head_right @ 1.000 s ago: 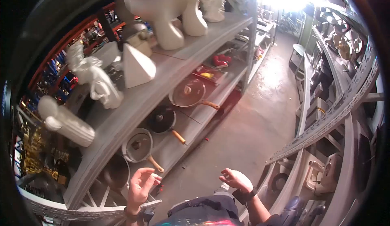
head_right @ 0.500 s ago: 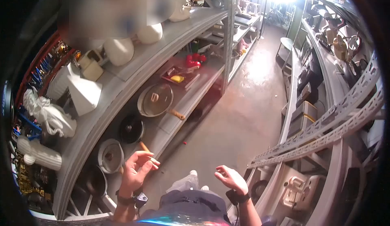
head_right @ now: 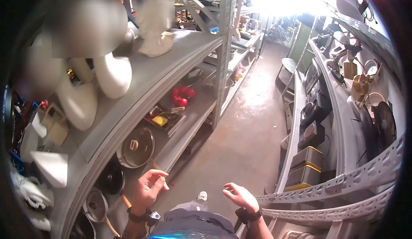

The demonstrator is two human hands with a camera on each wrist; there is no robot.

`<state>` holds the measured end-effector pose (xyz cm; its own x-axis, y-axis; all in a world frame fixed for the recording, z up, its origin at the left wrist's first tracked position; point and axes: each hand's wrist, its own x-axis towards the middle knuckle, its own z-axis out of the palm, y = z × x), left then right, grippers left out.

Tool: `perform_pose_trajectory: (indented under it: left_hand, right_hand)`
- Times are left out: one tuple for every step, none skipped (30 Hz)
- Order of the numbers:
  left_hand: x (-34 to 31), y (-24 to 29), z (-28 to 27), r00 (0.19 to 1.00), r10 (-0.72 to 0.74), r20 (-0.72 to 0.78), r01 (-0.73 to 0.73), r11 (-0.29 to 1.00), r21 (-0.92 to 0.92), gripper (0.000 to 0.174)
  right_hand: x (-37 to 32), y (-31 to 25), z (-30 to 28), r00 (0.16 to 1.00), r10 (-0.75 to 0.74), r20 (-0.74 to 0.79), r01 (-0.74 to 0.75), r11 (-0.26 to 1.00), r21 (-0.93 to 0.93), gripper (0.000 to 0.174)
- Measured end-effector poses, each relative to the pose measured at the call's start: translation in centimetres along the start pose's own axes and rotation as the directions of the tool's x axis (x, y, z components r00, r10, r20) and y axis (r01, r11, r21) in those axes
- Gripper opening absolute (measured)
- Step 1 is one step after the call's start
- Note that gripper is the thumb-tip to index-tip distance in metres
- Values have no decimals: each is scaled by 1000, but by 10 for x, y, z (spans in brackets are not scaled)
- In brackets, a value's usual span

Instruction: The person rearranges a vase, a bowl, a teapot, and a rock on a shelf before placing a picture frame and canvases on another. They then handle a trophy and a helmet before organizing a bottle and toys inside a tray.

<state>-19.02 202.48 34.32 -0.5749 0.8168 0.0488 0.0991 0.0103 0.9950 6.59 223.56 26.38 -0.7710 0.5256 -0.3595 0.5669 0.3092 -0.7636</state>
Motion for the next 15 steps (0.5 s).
perform_pose_trajectory:
  left_hand:
    - [18,2,6,1000,-8,12,8,1000,5,16]
    - [35,3,12,999,-22,29,22,1000,7,16]
    - [52,4,18,1000,-22,22,22,1000,16,15]
    - [69,7,23,1000,-13,17,12,999,34,15]
    - [85,7,28,999,-17,40,15,999,44,15]
    - [100,5,34,998,-35,60,35,999,10,14]
    - [116,3,40,995,-54,81,56,998,-25,14]
    - [132,0,47,993,-56,101,58,998,-17,14]
    - [150,-3,54,993,-68,96,65,997,32,15]
    - [168,-6,63,993,-78,86,71,994,81,16]
    - [186,-9,73,992,-77,97,68,994,91,16]
    - [204,-11,85,989,-100,113,91,993,80,18]
    - [223,-13,98,985,-121,126,113,991,69,20]
    - [242,-14,113,984,-121,129,112,991,76,20]
    - [262,-14,130,986,-94,140,82,993,86,22]
  right_hand:
    - [14,3,-11,1000,-25,-3,25,1000,-3,43]
    - [25,6,-21,1000,-7,-4,7,1000,9,43]
    - [36,8,-31,1000,22,-14,-22,1000,1,43]
    - [48,10,-41,999,41,-31,-41,999,-2,43]
    - [57,13,-51,999,45,-26,-44,999,29,43]
    - [65,15,-62,998,55,-39,-53,997,47,43]
    - [73,18,-74,997,80,-19,-78,992,98,43]
    - [81,23,-85,995,102,3,-101,984,148,43]
    - [90,30,-96,994,109,-7,-106,981,163,43]
    - [101,39,-107,991,133,-7,-131,981,142,43]
    - [113,50,-120,988,154,-6,-152,981,120,43]
    - [126,67,-131,988,153,-12,-150,980,130,43]
    - [140,88,-140,993,112,-36,-103,976,194,44]
    - [152,107,-150,996,72,-59,-55,965,255,44]
    - [162,113,-168,996,68,-61,-50,964,260,44]
